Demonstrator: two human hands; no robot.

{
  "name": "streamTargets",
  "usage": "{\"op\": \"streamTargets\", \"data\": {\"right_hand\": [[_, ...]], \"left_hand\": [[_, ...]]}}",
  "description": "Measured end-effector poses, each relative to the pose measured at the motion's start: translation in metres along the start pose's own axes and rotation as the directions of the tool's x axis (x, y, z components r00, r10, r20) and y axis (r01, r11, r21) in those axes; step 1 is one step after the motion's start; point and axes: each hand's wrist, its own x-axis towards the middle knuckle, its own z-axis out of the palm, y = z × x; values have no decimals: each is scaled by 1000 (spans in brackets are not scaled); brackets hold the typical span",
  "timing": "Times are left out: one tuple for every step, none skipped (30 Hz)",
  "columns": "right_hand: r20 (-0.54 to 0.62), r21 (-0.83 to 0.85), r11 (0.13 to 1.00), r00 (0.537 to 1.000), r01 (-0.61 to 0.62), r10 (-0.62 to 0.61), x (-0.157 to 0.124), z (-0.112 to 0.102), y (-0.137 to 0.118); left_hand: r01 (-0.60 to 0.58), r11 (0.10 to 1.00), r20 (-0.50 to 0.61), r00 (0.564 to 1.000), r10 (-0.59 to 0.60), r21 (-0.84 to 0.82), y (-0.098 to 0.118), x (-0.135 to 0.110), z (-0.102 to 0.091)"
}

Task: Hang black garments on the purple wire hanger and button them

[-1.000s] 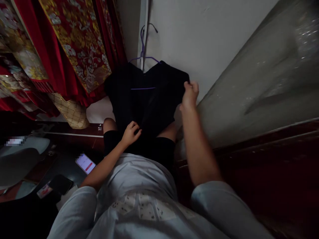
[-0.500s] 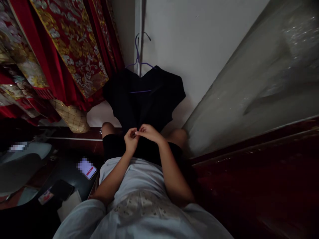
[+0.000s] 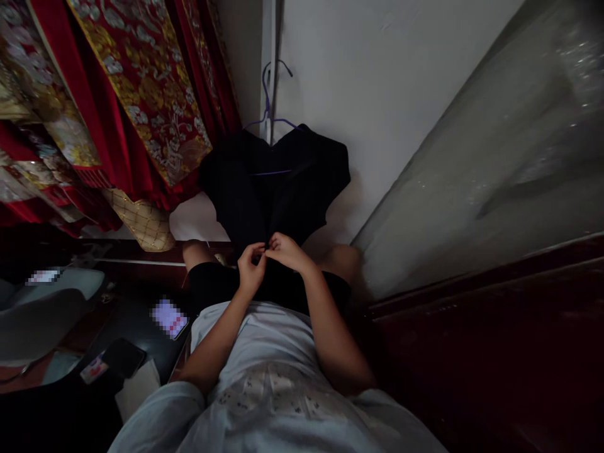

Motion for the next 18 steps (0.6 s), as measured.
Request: {"op": "streamTargets", "data": {"right_hand": [[0, 3, 1000, 1000, -1, 1, 0, 0, 1], [-2, -10, 1000, 1000, -5, 5, 0, 0, 2], [0, -30, 999, 1000, -13, 13, 0, 0, 2], [9, -49, 998, 1000, -27, 28, 0, 0, 2], [24, -59, 997, 998, -48, 49, -1, -1, 1], [42, -58, 996, 997, -68, 71, -2, -1, 1], [57, -45, 996, 995, -81, 84, -4, -2, 0], [64, -26, 996, 994, -82, 84, -5, -3, -1], [61, -9, 997, 995, -72, 73, -6, -3, -2], [54, 3, 998, 997, -56, 56, -7, -3, -2], [47, 7, 999, 998, -43, 43, -7, -4, -2], [40, 5, 999, 998, -38, 38, -8, -4, -2], [33, -1, 999, 999, -42, 42, -8, -4, -2], [25, -9, 998, 998, -54, 54, -8, -4, -1], [16, -20, 997, 997, -70, 70, -8, -4, 0], [6, -32, 996, 997, -83, 83, -7, -4, 1], [-5, -43, 995, 996, -89, 89, -7, -3, 1], [-15, -53, 995, 996, -85, 85, -7, -3, 2]], "left_hand": [[-4, 1000, -6, 1000, 4, 9, -1, 0, -1], [-4, 1000, -10, 1000, 4, 14, -1, 0, -2], [-2, 1000, -13, 1000, 2, 15, -2, 0, -2], [1, 1000, -15, 1000, -1, 13, -1, 1, -3], [2, 1000, -15, 1000, -2, 7, -1, 1, -3], [1, 1000, -15, 1000, -1, -1, 0, 2, -3], [-4, 1000, -14, 1000, 4, -11, 1, 2, -3], [-13, 1000, -13, 1000, 13, -18, 2, 3, -2], [-25, 1000, -13, 1000, 25, -19, 3, 4, -1], [-39, 999, -13, 999, 39, -16, 4, 5, 0], [-54, 998, -12, 998, 54, -10, 4, 6, 1], [-69, 998, -10, 998, 69, -3, 4, 7, 1], [-81, 997, -4, 997, 81, 4, 5, 8, 2], [-89, 996, 6, 996, 89, 12, 5, 9, 2], [-94, 995, 17, 995, 93, 18, 5, 10, 3], [-95, 995, 33, 995, 94, 23, 6, 10, 3], [-95, 995, 48, 994, 94, 27, 6, 10, 3], [-93, 995, 60, 994, 91, 29, 7, 9, 3]]}}
